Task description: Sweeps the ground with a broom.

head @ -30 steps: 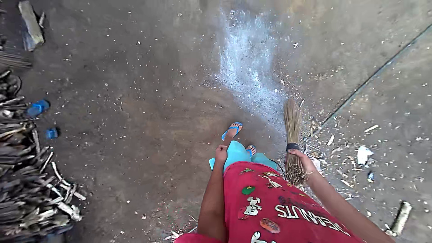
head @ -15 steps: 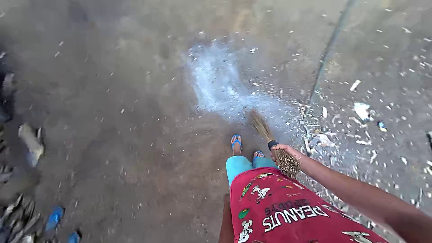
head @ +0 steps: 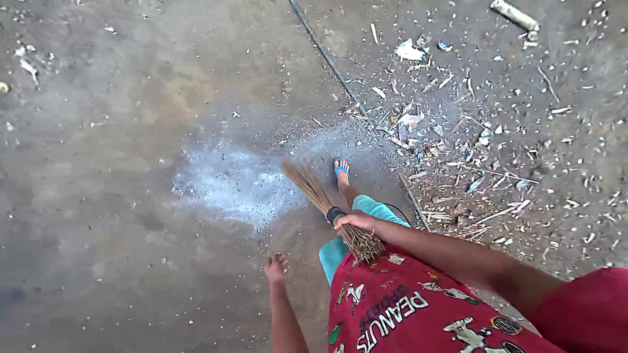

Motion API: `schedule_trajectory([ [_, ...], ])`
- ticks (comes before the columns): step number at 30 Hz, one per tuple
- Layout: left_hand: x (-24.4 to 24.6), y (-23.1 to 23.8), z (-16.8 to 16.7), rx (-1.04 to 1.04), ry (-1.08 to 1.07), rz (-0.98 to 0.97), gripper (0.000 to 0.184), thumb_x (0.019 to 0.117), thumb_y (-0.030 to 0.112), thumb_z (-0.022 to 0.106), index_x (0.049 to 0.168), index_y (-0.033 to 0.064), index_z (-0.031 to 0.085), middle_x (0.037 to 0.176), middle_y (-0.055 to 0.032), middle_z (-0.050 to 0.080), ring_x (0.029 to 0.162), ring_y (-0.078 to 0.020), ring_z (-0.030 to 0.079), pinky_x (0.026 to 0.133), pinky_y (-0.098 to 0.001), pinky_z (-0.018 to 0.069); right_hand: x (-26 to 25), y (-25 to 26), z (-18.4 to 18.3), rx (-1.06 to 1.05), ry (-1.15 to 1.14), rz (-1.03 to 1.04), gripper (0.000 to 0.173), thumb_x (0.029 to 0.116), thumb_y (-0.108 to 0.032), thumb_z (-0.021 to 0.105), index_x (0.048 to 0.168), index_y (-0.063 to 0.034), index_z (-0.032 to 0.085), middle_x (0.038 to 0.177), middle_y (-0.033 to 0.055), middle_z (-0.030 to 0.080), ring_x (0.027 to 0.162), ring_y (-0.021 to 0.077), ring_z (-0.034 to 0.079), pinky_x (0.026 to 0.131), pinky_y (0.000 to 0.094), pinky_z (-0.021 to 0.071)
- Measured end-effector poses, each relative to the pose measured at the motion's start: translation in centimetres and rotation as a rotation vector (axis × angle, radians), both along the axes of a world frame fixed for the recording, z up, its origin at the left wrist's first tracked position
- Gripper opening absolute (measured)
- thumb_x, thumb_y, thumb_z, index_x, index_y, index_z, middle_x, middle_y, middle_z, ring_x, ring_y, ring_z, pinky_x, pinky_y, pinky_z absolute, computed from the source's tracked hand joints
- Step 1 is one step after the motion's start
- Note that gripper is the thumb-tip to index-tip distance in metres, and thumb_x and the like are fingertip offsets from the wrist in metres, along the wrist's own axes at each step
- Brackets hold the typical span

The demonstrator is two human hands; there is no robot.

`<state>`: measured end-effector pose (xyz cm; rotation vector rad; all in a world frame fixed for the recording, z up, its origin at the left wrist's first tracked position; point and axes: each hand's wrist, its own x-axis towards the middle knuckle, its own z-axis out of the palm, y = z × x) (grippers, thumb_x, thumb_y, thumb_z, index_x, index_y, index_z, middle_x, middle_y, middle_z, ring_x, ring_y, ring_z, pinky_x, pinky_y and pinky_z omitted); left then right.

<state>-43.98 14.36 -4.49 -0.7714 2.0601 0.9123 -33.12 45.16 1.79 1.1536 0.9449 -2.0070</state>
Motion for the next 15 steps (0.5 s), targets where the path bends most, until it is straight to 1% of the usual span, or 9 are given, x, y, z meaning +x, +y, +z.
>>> schedule_trajectory([
  [3, -2.7, 5.4, 1.5, 0.03, -0.006, -0.061, 0.04, 0.1125, 0.022, 0.033, 0.132, -0.0042, 0.055, 0.116, -0.0208, 0.066, 0.092, -0.0253, 0.062, 0.075, -0.0436, 0.0488, -3.6, 4.1, -2.3, -0.395, 0.123, -0.021, 0.021, 0.1041, -0.025, 0.042, 0.099, -0.0109, 0.056, 0.08, 0.0033, 0.065, 0.059, 0.0114, 0.063, 0.053, 0.0265, 0.0549],
  [5, -3.8, 8.7, 1.6, 0.072, -0.069, -0.223, 0.038, 0.1119, 0.02, 0.034, 0.132, -0.0049, 0.055, 0.114, -0.021, 0.067, 0.091, -0.0247, 0.063, 0.074, -0.0426, 0.0495, -5.8, 6.4, -4.8, -0.562, 0.194, -0.07, 0.029, 0.1047, -0.03, 0.036, 0.096, -0.012, 0.057, 0.079, 0.0038, 0.067, 0.058, 0.012, 0.064, 0.052, 0.0258, 0.055],
  [7, -4.6, 11.6, 1.6, 0.115, -0.16, -0.411, 0.037, 0.1115, 0.018, 0.036, 0.132, -0.0056, 0.056, 0.115, -0.0216, 0.067, 0.092, -0.0248, 0.065, 0.075, -0.0422, 0.0515, -8.2, 7.5, -5.1, -0.416, 0.09, -0.108, 0.021, 0.1043, -0.026, 0.044, 0.099, -0.0103, 0.057, 0.079, 0.0043, 0.065, 0.06, 0.0124, 0.063, 0.053, 0.0275, 0.0554],
  [8, -5.1, 13.0, 1.6, 0.136, -0.203, -0.472, 0.037, 0.1114, 0.019, 0.037, 0.132, -0.0054, 0.056, 0.116, -0.0215, 0.067, 0.094, -0.0251, 0.065, 0.077, -0.0426, 0.0519, -9.3, 7.9, -4.9, -0.256, 0.005, -0.121, 0.017, 0.1024, -0.023, 0.053, 0.107, -0.0078, 0.058, 0.084, 0.0053, 0.065, 0.065, 0.013, 0.063, 0.059, 0.0299, 0.0558],
  [9, -5.6, 14.6, 1.6, 0.155, -0.228, -0.5, 0.037, 0.1115, 0.02, 0.037, 0.132, -0.0045, 0.056, 0.117, -0.0209, 0.067, 0.094, -0.0252, 0.065, 0.077, -0.043, 0.052, -10.2, 8.6, -4.8, -0.114, -0.06, -0.152, 0.022, 0.099, -0.02, 0.061, 0.115, -0.0042, 0.06, 0.093, 0.0076, 0.065, 0.075, 0.015, 0.063, 0.069, 0.0335, 0.0555],
  [10, -6.1, 16.0, 1.4, 0.177, -0.228, -0.506, 0.038, 0.1115, 0.021, 0.036, 0.132, -0.0035, 0.056, 0.117, -0.0197, 0.067, 0.093, -0.0245, 0.065, 0.077, -0.0426, 0.052, -10.7, 9.4, -5.1, 0.025, -0.105, -0.221, 0.026, 0.0943, -0.018, 0.067, 0.115, -0.0015, 0.063, 0.095, 0.0095, 0.067, 0.079, 0.0166, 0.065, 0.074, 0.036, 0.0557],
  [12, -6.9, 18.2, 1.3, 0.206, -0.177, -0.445, 0.037, 0.1117, 0.02, 0.034, 0.132, -0.0024, 0.056, 0.115, -0.0176, 0.068, 0.092, -0.0234, 0.065, 0.073, -0.041, 0.0518, -10.0, 12.7, -5.9, 0.153, -0.133, -0.48, 0.029, 0.0928, -0.016, 0.069, 0.115, 0.0012, 0.064, 0.095, 0.0121, 0.069, 0.08, 0.0195, 0.067, 0.073, 0.0383, 0.0575],
  [13, -7.1, 18.8, 1.3, 0.201, -0.148, -0.394, 0.036, 0.1117, 0.019, 0.035, 0.131, -0.0023, 0.057, 0.114, -0.0166, 0.069, 0.091, -0.0225, 0.065, 0.072, -0.0402, 0.0516, -8.9, 14.7, -6.6, 0.17, -0.142, -0.601, 0.028, 0.0926, -0.019, 0.065, 0.114, -0.0014, 0.063, 0.092, 0.0103, 0.068, 0.077, 0.019, 0.067, 0.069, 0.038, 0.0577],
  [15, -7.3, 19.1, 0.8, 0.188, -0.095, -0.321, 0.033, 0.1109, 0.016, 0.038, 0.126, -0.0039, 0.06, 0.109, -0.0151, 0.069, 0.088, -0.0187, 0.062, 0.073, -0.0367, 0.0499, -6.3, 19.5, -6.2, 0.303, -0.254, -0.714, 0.033, 0.0925, -0.026, 0.065, 0.117, -0.005, 0.063, 0.097, 0.0095, 0.071, 0.079, 0.0202, 0.069, 0.068, 0.0403, 0.0589],
])
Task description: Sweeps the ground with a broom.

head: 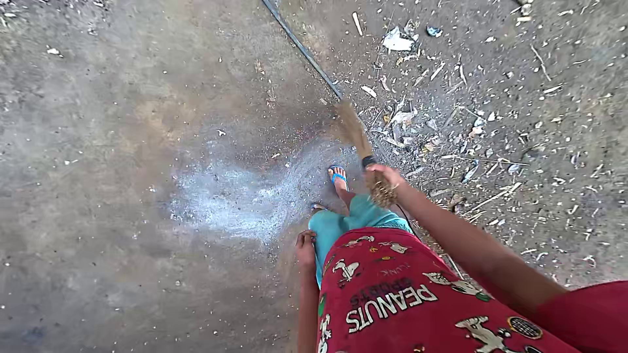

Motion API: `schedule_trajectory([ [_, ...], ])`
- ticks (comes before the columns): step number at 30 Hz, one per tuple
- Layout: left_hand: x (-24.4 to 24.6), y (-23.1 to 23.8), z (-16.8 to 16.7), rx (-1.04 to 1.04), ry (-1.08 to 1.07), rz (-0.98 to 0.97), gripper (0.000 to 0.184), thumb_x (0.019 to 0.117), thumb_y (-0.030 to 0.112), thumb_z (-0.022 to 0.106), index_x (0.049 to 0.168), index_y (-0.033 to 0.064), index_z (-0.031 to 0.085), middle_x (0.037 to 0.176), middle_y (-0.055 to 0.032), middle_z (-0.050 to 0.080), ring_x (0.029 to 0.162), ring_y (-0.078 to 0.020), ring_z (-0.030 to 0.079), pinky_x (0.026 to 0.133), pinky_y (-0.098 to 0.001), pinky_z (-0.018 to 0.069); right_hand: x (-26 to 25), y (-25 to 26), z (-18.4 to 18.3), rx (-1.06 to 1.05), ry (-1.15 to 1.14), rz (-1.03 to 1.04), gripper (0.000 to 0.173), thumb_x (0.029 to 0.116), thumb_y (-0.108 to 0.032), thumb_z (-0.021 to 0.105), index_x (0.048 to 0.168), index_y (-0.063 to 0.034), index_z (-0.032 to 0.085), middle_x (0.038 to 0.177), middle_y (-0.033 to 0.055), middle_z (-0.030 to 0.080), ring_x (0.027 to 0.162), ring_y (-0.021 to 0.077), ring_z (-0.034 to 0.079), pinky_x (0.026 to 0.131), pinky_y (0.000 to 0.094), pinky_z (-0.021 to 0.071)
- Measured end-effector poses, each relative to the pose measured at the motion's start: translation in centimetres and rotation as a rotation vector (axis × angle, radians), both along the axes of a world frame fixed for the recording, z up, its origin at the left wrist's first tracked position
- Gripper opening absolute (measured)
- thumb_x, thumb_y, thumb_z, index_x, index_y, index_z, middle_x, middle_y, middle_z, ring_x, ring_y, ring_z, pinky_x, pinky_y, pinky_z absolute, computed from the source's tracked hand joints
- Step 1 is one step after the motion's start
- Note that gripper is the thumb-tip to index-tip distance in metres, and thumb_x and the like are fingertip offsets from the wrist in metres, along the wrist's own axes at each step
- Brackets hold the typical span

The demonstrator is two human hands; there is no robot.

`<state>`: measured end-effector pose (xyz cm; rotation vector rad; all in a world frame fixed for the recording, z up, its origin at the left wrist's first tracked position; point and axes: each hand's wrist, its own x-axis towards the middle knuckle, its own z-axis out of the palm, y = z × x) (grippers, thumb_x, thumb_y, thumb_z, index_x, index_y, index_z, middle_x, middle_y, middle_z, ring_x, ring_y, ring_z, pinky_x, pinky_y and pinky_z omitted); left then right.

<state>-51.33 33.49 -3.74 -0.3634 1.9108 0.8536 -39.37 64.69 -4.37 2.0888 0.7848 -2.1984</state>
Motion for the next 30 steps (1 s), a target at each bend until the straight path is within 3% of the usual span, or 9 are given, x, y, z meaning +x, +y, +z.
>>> schedule_trajectory([
  [4, -1.6, -1.1, -1.9, -0.042, -0.031, 0.108, 0.034, 0.1114, 0.018, 0.039, 0.126, -0.0039, 0.061, 0.107, -0.0155, 0.068, 0.084, -0.019, 0.059, 0.07, -0.0368, 0.0473, 3.9, 6.8, 4.5, 0.354, -0.446, -0.004, 0.046, 0.0882, -0.031, 0.073, 0.121, -0.0012, 0.064, 0.112, 0.0173, 0.067, 0.099, 0.0279, 0.065, 0.087, 0.0518, 0.0525],
  [6, -2.7, -1.8, -2.5, -0.064, -0.08, 0.141, 0.036, 0.1117, 0.019, 0.037, 0.129, -0.0033, 0.059, 0.111, -0.0172, 0.067, 0.087, -0.0217, 0.06, 0.073, -0.0401, 0.0478, 4.4, 8.3, 5.8, 0.482, -0.577, -0.058, 0.059, 0.0848, -0.026, 0.077, 0.132, 0.0013, 0.056, 0.12, 0.0223, 0.063, 0.107, 0.0331, 0.063, 0.09, 0.0552, 0.0512],
  [9, -4.3, -3.6, -3.7, -0.065, -0.091, 0.051, 0.036, 0.1116, 0.018, 0.039, 0.128, -0.0055, 0.06, 0.114, -0.0203, 0.065, 0.094, -0.026, 0.059, 0.081, -0.0452, 0.0487, 3.1, 7.2, 7.3, 0.578, -0.623, -0.215, 0.077, 0.0823, -0.022, 0.077, 0.145, 0.0012, 0.04, 0.131, 0.0235, 0.057, 0.116, 0.0339, 0.06, 0.093, 0.0539, 0.0511],
  [12, -6.3, -5.1, -4.3, -0.057, -0.1, -0.023, 0.036, 0.1116, 0.019, 0.039, 0.128, -0.0055, 0.06, 0.112, -0.0208, 0.066, 0.094, -0.0279, 0.061, 0.081, -0.0473, 0.0502, -0.9, 2.6, 9.0, 0.599, -0.529, -0.268, 0.066, 0.087, -0.022, 0.074, 0.142, 0.0, 0.045, 0.122, 0.0213, 0.061, 0.107, 0.0308, 0.063, 0.089, 0.0513, 0.0532],
  [16, -9.5, -6.6, -3.8, -0.038, -0.093, -0.047, 0.037, 0.1123, 0.02, 0.035, 0.13, -0.004, 0.058, 0.112, -0.0196, 0.067, 0.089, -0.0267, 0.062, 0.076, -0.046, 0.05, -8.2, -6.8, 11.2, 0.363, -0.231, -0.084, 0.031, 0.0935, -0.025, 0.067, 0.115, -0.0032, 0.06, 0.09, 0.0106, 0.065, 0.075, 0.0201, 0.064, 0.068, 0.0415, 0.0555],
  [23, -10.5, -11.5, -1.0, -0.042, 0.017, 0.12, 0.039, 0.113, 0.02, 0.033, 0.13, -0.0044, 0.057, 0.109, -0.0174, 0.068, 0.083, -0.0212, 0.064, 0.069, -0.039, 0.0504, -19.8, -20.4, 8.3, -0.593, 0.589, 0.274, 0.021, 0.1056, -0.028, 0.042, 0.107, -0.0104, 0.054, 0.081, 0.0042, 0.065, 0.064, 0.0124, 0.065, 0.058, 0.0272, 0.0569],
  [25, -9.3, -13.2, 0.0, -0.07, 0.042, 0.158, 0.036, 0.1123, 0.017, 0.034, 0.128, -0.0072, 0.055, 0.102, -0.0163, 0.066, 0.076, -0.0165, 0.06, 0.066, -0.0348, 0.0494, -23.0, -23.7, 7.7, -0.633, 0.609, 0.476, 0.019, 0.1052, -0.025, 0.042, 0.104, -0.0099, 0.053, 0.077, 0.0036, 0.062, 0.06, 0.012, 0.062, 0.056, 0.0274, 0.0555],
  [27, -8.0, -16.0, -0.1, -0.057, 0.016, 0.113, 0.034, 0.1107, 0.013, 0.037, 0.128, -0.0117, 0.053, 0.105, -0.0211, 0.065, 0.08, -0.0185, 0.061, 0.073, -0.0366, 0.0521, -24.9, -25.6, 7.2, -0.616, 0.579, 0.674, 0.018, 0.106, -0.021, 0.044, 0.11, -0.0071, 0.054, 0.081, 0.0055, 0.061, 0.065, 0.014, 0.062, 0.063, 0.0317, 0.0563],
  [30, -7.2, -19.2, -1.1, -0.096, -0.1, 0.038, 0.036, 0.1115, 0.015, 0.04, 0.13, -0.0126, 0.055, 0.117, -0.0288, 0.064, 0.096, -0.0279, 0.065, 0.09, -0.0437, 0.0525, -23.9, -25.2, 5.2, -0.599, 0.63, 0.548, 0.022, 0.1065, -0.022, 0.038, 0.106, -0.0077, 0.055, 0.081, 0.0045, 0.062, 0.065, 0.0125, 0.062, 0.062, 0.0283, 0.0558],
])
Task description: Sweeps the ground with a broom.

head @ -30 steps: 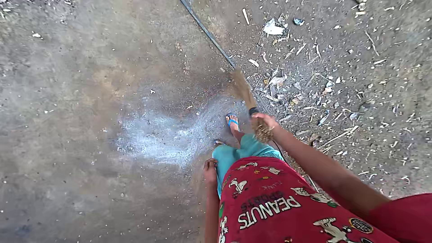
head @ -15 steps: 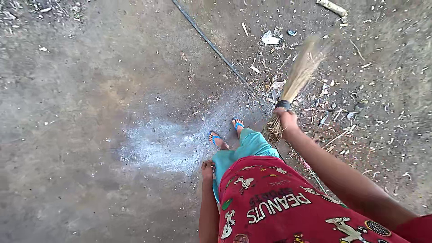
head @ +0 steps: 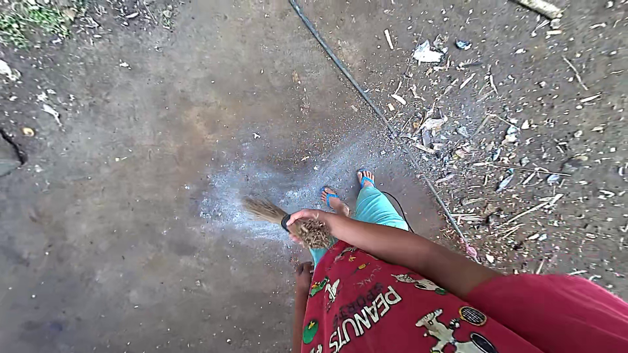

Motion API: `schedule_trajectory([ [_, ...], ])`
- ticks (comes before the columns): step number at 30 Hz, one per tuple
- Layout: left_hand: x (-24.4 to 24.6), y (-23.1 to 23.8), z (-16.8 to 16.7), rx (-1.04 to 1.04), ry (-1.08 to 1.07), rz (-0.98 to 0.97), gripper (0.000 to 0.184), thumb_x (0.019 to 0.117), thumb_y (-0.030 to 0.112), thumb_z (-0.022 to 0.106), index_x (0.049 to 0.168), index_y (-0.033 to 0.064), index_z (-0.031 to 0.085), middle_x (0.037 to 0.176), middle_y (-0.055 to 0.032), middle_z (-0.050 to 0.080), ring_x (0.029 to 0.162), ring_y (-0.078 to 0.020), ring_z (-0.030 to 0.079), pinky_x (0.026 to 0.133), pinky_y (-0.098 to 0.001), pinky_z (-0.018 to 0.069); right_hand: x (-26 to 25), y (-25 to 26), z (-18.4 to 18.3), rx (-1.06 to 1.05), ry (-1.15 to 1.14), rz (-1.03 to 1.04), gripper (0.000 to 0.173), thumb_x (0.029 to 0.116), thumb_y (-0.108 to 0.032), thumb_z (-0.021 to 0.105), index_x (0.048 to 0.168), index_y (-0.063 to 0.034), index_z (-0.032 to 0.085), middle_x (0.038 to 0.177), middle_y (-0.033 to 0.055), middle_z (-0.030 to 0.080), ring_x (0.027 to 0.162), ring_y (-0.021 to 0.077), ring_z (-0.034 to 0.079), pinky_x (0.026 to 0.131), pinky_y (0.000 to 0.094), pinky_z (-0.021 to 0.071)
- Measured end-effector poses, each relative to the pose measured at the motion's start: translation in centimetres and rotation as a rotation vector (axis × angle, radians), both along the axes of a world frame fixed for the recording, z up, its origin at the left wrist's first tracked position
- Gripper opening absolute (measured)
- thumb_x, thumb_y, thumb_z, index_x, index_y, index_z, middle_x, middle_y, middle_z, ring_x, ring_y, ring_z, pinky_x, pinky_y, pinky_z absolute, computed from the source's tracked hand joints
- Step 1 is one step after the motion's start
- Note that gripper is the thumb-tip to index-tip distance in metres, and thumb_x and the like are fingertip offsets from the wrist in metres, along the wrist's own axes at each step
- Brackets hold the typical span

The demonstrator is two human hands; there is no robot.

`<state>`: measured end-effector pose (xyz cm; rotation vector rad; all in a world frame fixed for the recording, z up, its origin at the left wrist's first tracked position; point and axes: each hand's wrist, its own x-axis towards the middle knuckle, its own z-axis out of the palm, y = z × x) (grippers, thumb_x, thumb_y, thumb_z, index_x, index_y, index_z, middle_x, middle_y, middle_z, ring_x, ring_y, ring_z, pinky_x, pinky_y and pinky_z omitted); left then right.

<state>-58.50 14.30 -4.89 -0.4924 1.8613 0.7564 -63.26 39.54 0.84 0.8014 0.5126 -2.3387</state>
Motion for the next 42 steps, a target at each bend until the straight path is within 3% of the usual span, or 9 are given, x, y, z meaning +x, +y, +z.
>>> schedule_trajectory([
  [4, 0.5, -1.9, -0.3, -0.082, -0.051, 0.084, 0.036, 0.1112, 0.017, 0.041, 0.129, -0.0105, 0.056, 0.113, -0.0265, 0.066, 0.093, -0.0267, 0.064, 0.087, -0.0432, 0.0522, 8.2, 6.1, -6.4, -0.018, -0.071, -0.422, 0.032, 0.1059, -0.032, 0.04, 0.106, -0.0077, 0.06, 0.085, 0.0048, 0.067, 0.071, 0.0128, 0.067, 0.065, 0.0255, 0.0573],
  [11, -2.4, 0.5, -2.4, 0.057, 0.018, -0.012, 0.039, 0.1123, 0.022, 0.037, 0.129, -0.0063, 0.058, 0.116, -0.0245, 0.066, 0.096, -0.0306, 0.066, 0.083, -0.0486, 0.0543, 16.3, 18.9, -3.7, 0.576, -0.604, -0.869, 0.027, 0.1034, -0.034, 0.039, 0.103, -0.0125, 0.055, 0.077, 0.0025, 0.063, 0.062, 0.0121, 0.063, 0.054, 0.0286, 0.0537],
  [15, -3.5, 3.3, -2.9, 0.105, 0.012, 0.027, 0.039, 0.1123, 0.023, 0.036, 0.131, -0.004, 0.058, 0.116, -0.0214, 0.068, 0.093, -0.0276, 0.066, 0.078, -0.0454, 0.0532, 12.2, 17.9, -0.6, 1.014, -1.077, -0.846, 0.061, 0.0883, -0.029, 0.074, 0.136, 0.0018, 0.051, 0.124, 0.0207, 0.06, 0.109, 0.0312, 0.061, 0.088, 0.052, 0.0525],
  [18, -3.5, 4.7, -2.8, 0.143, 0.02, 0.039, 0.039, 0.1124, 0.021, 0.035, 0.13, -0.004, 0.058, 0.115, -0.0209, 0.068, 0.094, -0.028, 0.066, 0.078, -0.0465, 0.0528, 11.0, 14.7, 0.5, 1.125, -1.058, -0.725, 0.064, 0.0873, -0.028, 0.076, 0.137, 0.0031, 0.05, 0.123, 0.0247, 0.061, 0.11, 0.0359, 0.062, 0.09, 0.056, 0.0514],
  [23, -2.0, 3.9, -3.4, 0.128, 0.002, 0.073, 0.037, 0.1119, 0.018, 0.036, 0.128, -0.0047, 0.059, 0.112, -0.0207, 0.067, 0.088, -0.0254, 0.065, 0.075, -0.0435, 0.0533, 9.0, 7.3, 3.6, 0.752, -0.754, -0.776, 0.027, 0.0924, -0.022, 0.068, 0.111, -0.0041, 0.062, 0.088, 0.0116, 0.065, 0.074, 0.0216, 0.064, 0.066, 0.042, 0.0547],
  [30, -0.5, 0.2, -1.3, 0.022, -0.013, 0.09, 0.038, 0.1125, 0.018, 0.036, 0.129, -0.009, 0.055, 0.107, -0.0205, 0.066, 0.081, -0.0191, 0.06, 0.072, -0.037, 0.0502, 3.3, -1.0, 3.6, -0.029, -0.211, -0.32, 0.021, 0.1044, -0.028, 0.043, 0.103, -0.0104, 0.054, 0.077, 0.0051, 0.063, 0.061, 0.0145, 0.063, 0.056, 0.0302, 0.0561],
  [34, -1.0, -0.3, 0.2, -0.032, 0.01, 0.095, 0.037, 0.1121, 0.017, 0.036, 0.13, -0.0094, 0.054, 0.11, -0.0217, 0.066, 0.083, -0.0194, 0.06, 0.074, -0.0383, 0.0492, 3.2, -1.4, 3.8, -0.156, 0.008, -0.11, 0.03, 0.1079, -0.028, 0.032, 0.097, -0.0114, 0.054, 0.073, 0.0032, 0.063, 0.06, 0.012, 0.064, 0.056, 0.027, 0.0565],
  [38, -2.1, -0.5, -1.2, -0.024, -0.023, -0.036, 0.038, 0.1124, 0.019, 0.035, 0.132, -0.0083, 0.055, 0.114, -0.0236, 0.065, 0.09, -0.0251, 0.062, 0.079, -0.0435, 0.0507, 8.2, 1.5, -0.2, -0.158, 0.097, -0.251, 0.037, 0.1059, -0.034, 0.031, 0.1, -0.0103, 0.059, 0.083, 0.0053, 0.066, 0.065, 0.0134, 0.065, 0.058, 0.0265, 0.0566],
  [42, -4.4, 2.3, -2.4, 0.024, -0.015, -0.163, 0.04, 0.1117, 0.023, 0.039, 0.131, -0.0069, 0.057, 0.118, -0.0257, 0.065, 0.097, -0.032, 0.065, 0.083, -0.0499, 0.0523, 17.2, 9.9, -3.3, 0.084, -0.188, -0.498, 0.034, 0.1048, -0.031, 0.033, 0.1, -0.0104, 0.059, 0.079, 0.0044, 0.067, 0.064, 0.0124, 0.065, 0.056, 0.0258, 0.0552],
])
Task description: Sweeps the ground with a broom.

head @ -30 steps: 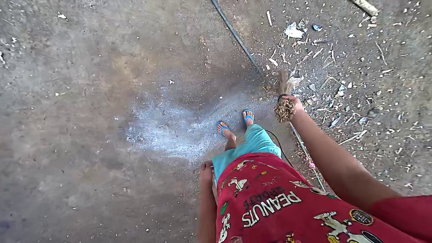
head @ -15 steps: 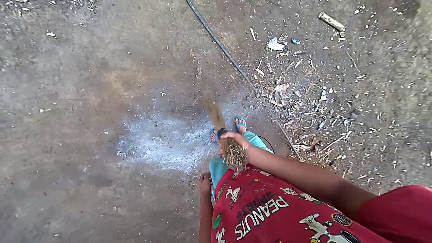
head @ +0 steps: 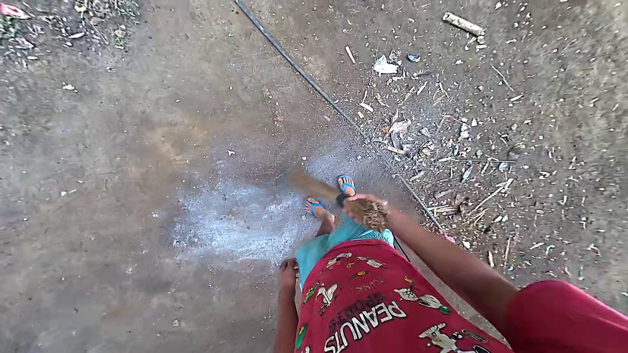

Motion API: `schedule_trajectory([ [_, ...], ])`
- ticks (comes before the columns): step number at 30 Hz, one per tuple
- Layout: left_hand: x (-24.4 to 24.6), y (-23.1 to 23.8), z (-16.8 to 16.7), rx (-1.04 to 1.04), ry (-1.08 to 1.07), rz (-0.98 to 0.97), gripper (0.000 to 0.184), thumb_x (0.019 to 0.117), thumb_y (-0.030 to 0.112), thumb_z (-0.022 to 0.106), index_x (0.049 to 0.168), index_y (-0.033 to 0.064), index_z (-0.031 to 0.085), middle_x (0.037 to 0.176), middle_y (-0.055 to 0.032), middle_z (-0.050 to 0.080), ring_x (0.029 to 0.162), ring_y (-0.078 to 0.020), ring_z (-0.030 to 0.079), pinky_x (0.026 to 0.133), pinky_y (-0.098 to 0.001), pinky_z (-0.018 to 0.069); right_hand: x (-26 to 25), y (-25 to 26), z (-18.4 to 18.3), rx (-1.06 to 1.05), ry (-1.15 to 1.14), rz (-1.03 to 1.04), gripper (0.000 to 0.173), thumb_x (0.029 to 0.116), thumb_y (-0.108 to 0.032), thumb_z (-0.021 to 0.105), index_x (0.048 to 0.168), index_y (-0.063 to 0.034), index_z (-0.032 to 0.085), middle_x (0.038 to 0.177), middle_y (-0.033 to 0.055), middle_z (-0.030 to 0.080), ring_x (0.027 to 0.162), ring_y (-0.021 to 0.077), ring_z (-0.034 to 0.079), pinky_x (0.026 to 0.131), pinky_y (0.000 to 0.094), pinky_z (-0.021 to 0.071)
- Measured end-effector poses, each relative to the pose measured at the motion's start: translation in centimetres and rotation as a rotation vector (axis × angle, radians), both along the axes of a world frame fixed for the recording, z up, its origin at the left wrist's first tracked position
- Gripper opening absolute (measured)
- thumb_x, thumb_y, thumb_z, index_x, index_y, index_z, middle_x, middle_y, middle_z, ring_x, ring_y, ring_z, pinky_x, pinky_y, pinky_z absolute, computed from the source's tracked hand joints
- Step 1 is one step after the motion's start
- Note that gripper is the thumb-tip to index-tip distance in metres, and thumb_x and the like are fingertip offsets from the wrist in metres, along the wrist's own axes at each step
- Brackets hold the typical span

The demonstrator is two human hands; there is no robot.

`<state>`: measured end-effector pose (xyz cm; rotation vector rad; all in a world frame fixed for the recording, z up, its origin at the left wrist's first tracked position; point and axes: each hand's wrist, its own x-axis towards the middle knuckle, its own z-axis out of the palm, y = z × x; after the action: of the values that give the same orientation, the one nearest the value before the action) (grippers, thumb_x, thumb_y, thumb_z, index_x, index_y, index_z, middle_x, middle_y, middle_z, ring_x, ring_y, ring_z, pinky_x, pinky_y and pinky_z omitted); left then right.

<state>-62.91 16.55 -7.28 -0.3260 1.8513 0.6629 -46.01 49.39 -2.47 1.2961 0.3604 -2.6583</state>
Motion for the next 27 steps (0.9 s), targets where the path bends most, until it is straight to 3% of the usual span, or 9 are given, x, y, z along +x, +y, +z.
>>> schedule_trajectory([
  [4, -2.9, 3.9, 1.2, 0.113, 0.078, -0.023, 0.037, 0.1115, 0.021, 0.036, 0.131, -0.0043, 0.057, 0.115, -0.0208, 0.067, 0.09, -0.0262, 0.064, 0.073, -0.043, 0.0502, 8.5, 6.7, -1.8, 0.406, -0.539, -0.337, 0.026, 0.106, -0.028, 0.043, 0.114, -0.0068, 0.056, 0.087, 0.0065, 0.067, 0.07, 0.0148, 0.066, 0.061, 0.0303, 0.057],
  [7, -3.9, 5.5, 1.4, 0.131, 0.093, -0.021, 0.035, 0.1119, 0.018, 0.034, 0.129, -0.0027, 0.057, 0.113, -0.018, 0.068, 0.088, -0.0238, 0.064, 0.071, -0.0406, 0.0496, 8.2, 8.8, -0.1, 0.747, -1.073, -0.266, 0.04, 0.0944, -0.023, 0.071, 0.124, 0.0022, 0.06, 0.114, 0.0188, 0.064, 0.101, 0.0262, 0.062, 0.087, 0.0461, 0.0505],
  [10, -3.8, 5.7, 0.7, 0.111, 0.076, 0.012, 0.036, 0.1123, 0.019, 0.034, 0.131, -0.0032, 0.056, 0.115, -0.0198, 0.067, 0.091, -0.0264, 0.064, 0.074, -0.0437, 0.0497, 8.0, 9.5, 1.0, 0.843, -1.174, -0.242, 0.05, 0.0902, -0.023, 0.075, 0.129, 0.0041, 0.057, 0.12, 0.0228, 0.064, 0.107, 0.0305, 0.063, 0.092, 0.0498, 0.0506],
  [14, -2.0, 4.4, -1.4, 0.066, -0.009, -0.026, 0.036, 0.1108, 0.018, 0.04, 0.131, -0.0066, 0.056, 0.116, -0.0237, 0.066, 0.093, -0.0298, 0.063, 0.079, -0.0479, 0.0505, 7.3, 7.0, 5.5, 0.834, -0.973, -0.191, 0.026, 0.098, -0.019, 0.066, 0.115, 0.0001, 0.063, 0.095, 0.0108, 0.065, 0.08, 0.0152, 0.063, 0.075, 0.0356, 0.0527],
  [17, -0.6, 3.8, -2.4, -0.036, -0.087, -0.138, 0.037, 0.1108, 0.02, 0.041, 0.131, -0.0065, 0.058, 0.117, -0.0249, 0.067, 0.097, -0.0313, 0.065, 0.082, -0.0488, 0.0512, 6.8, 4.6, 7.4, 0.701, -0.67, 0.001, 0.026, 0.1013, -0.017, 0.058, 0.121, -0.0004, 0.062, 0.098, 0.0101, 0.07, 0.082, 0.0163, 0.068, 0.075, 0.0359, 0.058],
  [19, -0.2, 4.4, -2.2, -0.069, -0.088, -0.137, 0.038, 0.1114, 0.02, 0.039, 0.131, -0.0063, 0.057, 0.117, -0.0246, 0.067, 0.093, -0.0292, 0.065, 0.079, -0.0464, 0.0511, 4.9, 3.6, 8.4, 0.451, -0.447, 0.042, 0.026, 0.1029, -0.019, 0.052, 0.124, -0.0044, 0.058, 0.098, 0.0095, 0.07, 0.076, 0.0172, 0.068, 0.067, 0.0344, 0.0585],
  [21, 0.0, 5.6, -1.5, -0.065, -0.071, -0.111, 0.038, 0.1116, 0.021, 0.039, 0.132, -0.0051, 0.057, 0.117, -0.0233, 0.067, 0.092, -0.0278, 0.065, 0.077, -0.0452, 0.0506, 2.4, 2.5, 8.1, 0.15, -0.158, 0.063, 0.024, 0.1054, -0.026, 0.042, 0.115, -0.0099, 0.056, 0.092, 0.0071, 0.07, 0.069, 0.0145, 0.068, 0.059, 0.0291, 0.0578],
  [23, -0.2, 7.1, -0.8, -0.033, -0.031, -0.095, 0.037, 0.1115, 0.021, 0.039, 0.132, -0.0043, 0.056, 0.117, -0.0224, 0.067, 0.091, -0.0267, 0.063, 0.075, -0.0444, 0.0491, -0.7, 1.3, 6.3, -0.07, 0.159, 0.127, 0.034, 0.1051, -0.034, 0.035, 0.107, -0.0114, 0.061, 0.088, 0.0045, 0.07, 0.068, 0.0124, 0.067, 0.06, 0.0269, 0.0578],
  [27, 0.2, 11.3, 0.9, 0.012, 0.07, -0.042, 0.038, 0.1112, 0.021, 0.039, 0.133, -0.0051, 0.055, 0.115, -0.0222, 0.067, 0.091, -0.0266, 0.064, 0.075, -0.0447, 0.0503, -6.6, -0.3, 3.4, -0.164, 0.37, 0.254, 0.045, 0.1059, -0.039, 0.025, 0.096, -0.01, 0.059, 0.079, 0.0044, 0.065, 0.063, 0.0133, 0.064, 0.056, 0.027, 0.0556],
])
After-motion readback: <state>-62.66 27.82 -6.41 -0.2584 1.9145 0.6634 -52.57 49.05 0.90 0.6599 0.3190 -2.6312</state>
